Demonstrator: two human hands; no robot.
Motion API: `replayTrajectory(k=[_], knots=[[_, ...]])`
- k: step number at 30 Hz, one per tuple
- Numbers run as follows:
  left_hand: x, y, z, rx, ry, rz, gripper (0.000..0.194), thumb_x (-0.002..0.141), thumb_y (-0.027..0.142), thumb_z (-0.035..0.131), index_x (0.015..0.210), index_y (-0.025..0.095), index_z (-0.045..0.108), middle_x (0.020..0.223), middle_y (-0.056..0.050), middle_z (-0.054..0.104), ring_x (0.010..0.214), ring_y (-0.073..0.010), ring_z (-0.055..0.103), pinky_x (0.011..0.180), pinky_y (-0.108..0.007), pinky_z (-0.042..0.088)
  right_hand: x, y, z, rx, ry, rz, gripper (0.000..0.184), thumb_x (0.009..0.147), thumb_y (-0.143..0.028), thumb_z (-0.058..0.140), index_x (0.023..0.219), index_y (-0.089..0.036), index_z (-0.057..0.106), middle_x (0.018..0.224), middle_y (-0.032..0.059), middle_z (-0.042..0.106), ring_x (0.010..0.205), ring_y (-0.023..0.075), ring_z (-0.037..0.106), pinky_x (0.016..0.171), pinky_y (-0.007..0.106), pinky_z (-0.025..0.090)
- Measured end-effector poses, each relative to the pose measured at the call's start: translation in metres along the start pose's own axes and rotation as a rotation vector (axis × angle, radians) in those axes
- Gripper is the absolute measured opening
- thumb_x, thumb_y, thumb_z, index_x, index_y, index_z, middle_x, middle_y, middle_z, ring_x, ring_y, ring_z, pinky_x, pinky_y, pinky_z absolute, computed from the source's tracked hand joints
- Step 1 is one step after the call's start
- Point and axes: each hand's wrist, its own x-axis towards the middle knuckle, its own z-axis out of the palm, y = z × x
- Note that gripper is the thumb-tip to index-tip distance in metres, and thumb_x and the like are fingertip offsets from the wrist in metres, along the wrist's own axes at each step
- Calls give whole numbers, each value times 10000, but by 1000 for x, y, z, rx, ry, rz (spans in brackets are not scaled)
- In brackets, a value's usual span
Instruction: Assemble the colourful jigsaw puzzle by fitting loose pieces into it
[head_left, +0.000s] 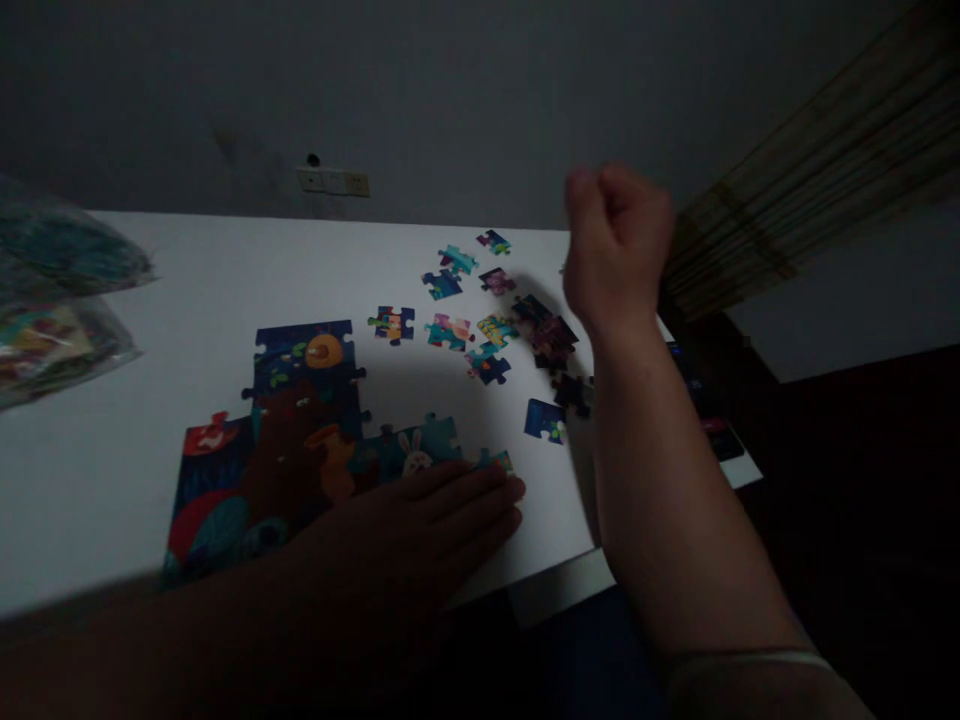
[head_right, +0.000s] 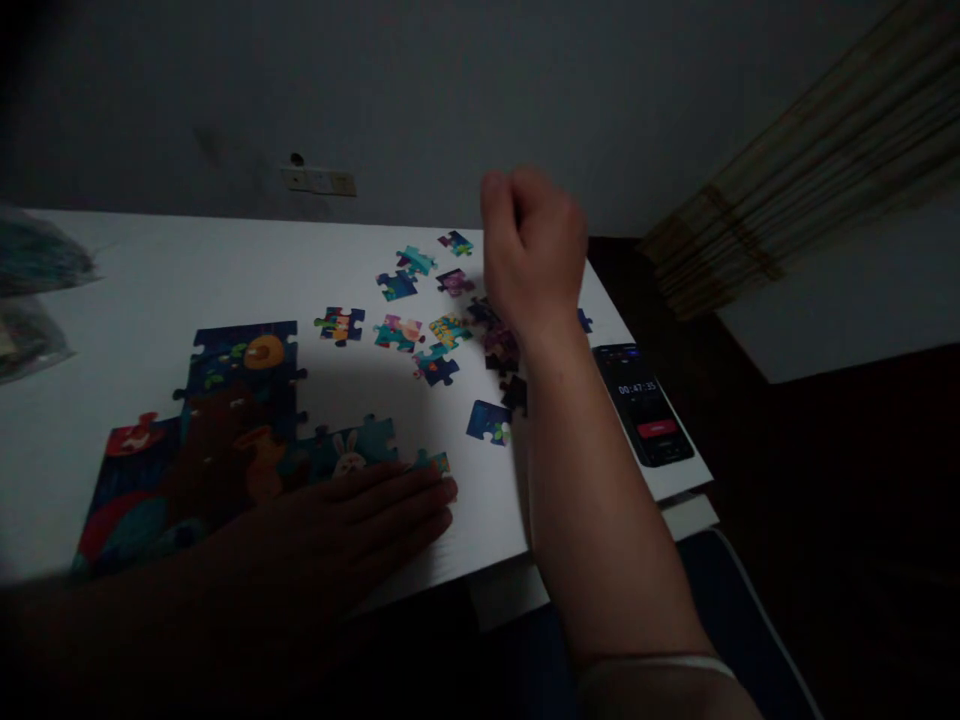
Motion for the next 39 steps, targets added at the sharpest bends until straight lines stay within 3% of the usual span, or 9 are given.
replayTrajectory(k=[3, 4, 9, 13, 19, 24, 29, 34, 39], knots=[[-3, -2, 3, 0, -6, 4, 887, 1121, 351, 689, 1936, 131, 418, 2013, -153, 409, 1869, -321, 417, 1517, -445, 358, 9, -13, -40, 216, 449, -51, 468, 1144, -350, 511, 751, -343, 257, 740, -2, 310, 648, 199, 476, 686, 398, 416], [-3, -2, 4, 1, -10, 0, 891, 1120, 348, 684, 1941, 138, 410, 2010, -154, 413, 1863, -325, 431, 1510, -454, 371, 8, -19, -54, 253, 478, -75, 460, 1116, -343, 525, 744, -345, 255, 730, -8, 287, 609, 191, 424, 656, 400, 371], [-4, -2, 2, 6, 1, -2, 875, 1086, 305, 647, 1925, 158, 445, 1974, -153, 480, 1833, -334, 488, 1473, -492, 432, -38, -22, -113, 209, 70, -100, 493, 1046, -373, 689, 672, -303, 377, 676, -18, 352, 620, 169, 341, 666, 411, 287], [-5, 0, 8, 85, 29, 19, 908, 967, 176, 627, 1869, 158, 525, 1972, -148, 478, 1814, -330, 517, 1470, -489, 437, -113, 9, -133, 24, -352, 161, 341, 1169, -443, 628, 859, -301, 636, 785, 31, 647, 741, 264, 622, 721, 442, 438], [-12, -2, 20, 96, 19, 6, 1065, 924, 103, 610, 1957, 232, 382, 1982, -97, 476, 1848, -276, 457, 1515, -458, 382, -188, 44, -131, -117, -492, 305, 206, 1102, -479, 661, 963, -327, 677, 809, 56, 742, 748, 339, 727, 736, 474, 498], [-14, -2, 21, 104, 42, 7, 1107, 901, 84, 617, 1968, 243, 367, 1962, -83, 510, 1824, -267, 498, 1511, -428, 380, -181, 44, -121, -178, -509, 302, 97, 1051, -399, 655, 1008, -314, 669, 837, 57, 765, 762, 320, 722, 743, 453, 492], [-20, -1, 31, 156, 98, 8, 1166, 904, 37, 579, 2006, 237, 253, 1988, -69, 463, 1809, -261, 516, 1477, -414, 412, -183, 47, -108, -203, -438, 121, 133, 1031, -296, 587, 1080, -256, 705, 1000, 121, 813, 927, 327, 750, 837, 454, 512], [-26, 1, 25, 133, 3, 70, 1101, 979, -10, 547, 2008, 255, 258, 1990, -70, 463, 1825, -241, 491, 1487, -385, 407, -188, 51, -104, -222, -419, 57, 142, 1047, -258, 567, 1062, -238, 707, 978, 118, 789, 928, 328, 743, 826, 444, 497], [-33, 5, 29, 124, -52, 31, 971, 1108, 165, 665, 2004, 282, 309, 2019, -96, 401, 1853, -323, 447, 1540, -466, 350, -186, 50, -105, -231, -427, 58, 104, 1043, -253, 584, 1066, -249, 686, 974, 101, 770, 928, 324, 736, 810, 441, 482]])
